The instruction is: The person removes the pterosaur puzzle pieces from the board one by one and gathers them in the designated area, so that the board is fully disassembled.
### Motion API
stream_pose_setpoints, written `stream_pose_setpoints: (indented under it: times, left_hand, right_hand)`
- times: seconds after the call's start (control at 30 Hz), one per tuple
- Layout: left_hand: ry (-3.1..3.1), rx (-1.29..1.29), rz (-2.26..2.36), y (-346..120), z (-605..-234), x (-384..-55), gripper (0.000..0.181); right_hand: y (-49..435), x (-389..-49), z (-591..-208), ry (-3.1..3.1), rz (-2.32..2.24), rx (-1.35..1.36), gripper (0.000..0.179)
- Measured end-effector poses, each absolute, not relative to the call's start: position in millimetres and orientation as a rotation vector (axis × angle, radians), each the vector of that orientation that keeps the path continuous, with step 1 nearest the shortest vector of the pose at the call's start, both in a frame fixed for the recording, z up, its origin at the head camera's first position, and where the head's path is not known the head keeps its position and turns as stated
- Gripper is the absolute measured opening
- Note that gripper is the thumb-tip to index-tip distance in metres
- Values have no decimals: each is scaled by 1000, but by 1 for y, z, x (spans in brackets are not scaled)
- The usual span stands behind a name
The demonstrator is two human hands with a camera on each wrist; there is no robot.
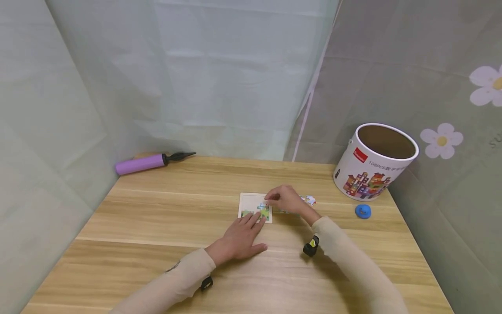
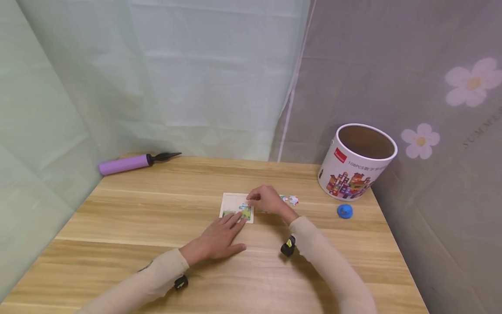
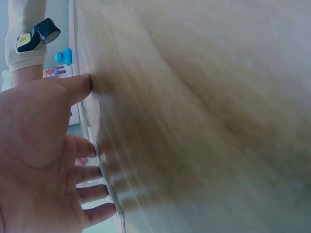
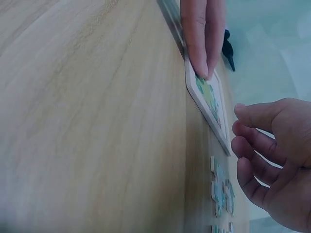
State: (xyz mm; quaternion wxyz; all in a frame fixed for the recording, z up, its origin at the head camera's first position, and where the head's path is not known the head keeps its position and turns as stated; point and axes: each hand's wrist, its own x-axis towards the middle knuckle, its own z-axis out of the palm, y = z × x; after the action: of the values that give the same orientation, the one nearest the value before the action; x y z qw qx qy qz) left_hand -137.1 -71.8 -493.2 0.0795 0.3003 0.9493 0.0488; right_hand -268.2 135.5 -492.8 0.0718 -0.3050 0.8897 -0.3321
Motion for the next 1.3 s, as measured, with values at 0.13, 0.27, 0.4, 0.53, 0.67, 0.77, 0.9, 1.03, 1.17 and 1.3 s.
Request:
stream_pose_setpoints:
  times: [0.13, 0.27, 0.4, 0.53, 0.67, 0.77, 0.9, 1.03, 1.17, 1.3]
  left_hand:
    - [2838, 899, 143, -72, -493, -137, 80]
    - [2835, 905, 139, -72, -492, -137, 80]
    - [2839, 917, 129, -72, -490, -137, 79]
    - [2851, 939, 124, -72, -491, -137, 79]
    - [2846, 961, 137, -73, -492, -137, 79]
    - [2836, 972, 151, -73, -492, -137, 79]
    - [2838, 986, 162, -73, -492, -138, 79]
    - [2846, 995, 152, -73, -493, -137, 78]
    - [2847, 1000, 147, -73, -492, -136, 78]
    - [2847, 997, 152, -73, -493, -135, 78]
  right_hand:
    - [130, -267, -493, 2664, -986, -906, 9]
    - [125, -267, -492, 2662, -968, -891, 10]
    - [121, -267, -489, 2662, -940, -889, 11]
    - [119, -267, -489, 2668, -915, -895, 9]
    - [117, -269, -491, 2680, -870, -920, 8]
    - [117, -269, -493, 2688, -839, -947, 7]
    - [118, -270, -493, 2695, -816, -976, 7]
    - [117, -269, -492, 2693, -803, -996, 6]
    - [116, -269, -492, 2690, -800, -1001, 5]
    - [115, -268, -493, 2691, -794, -995, 5]
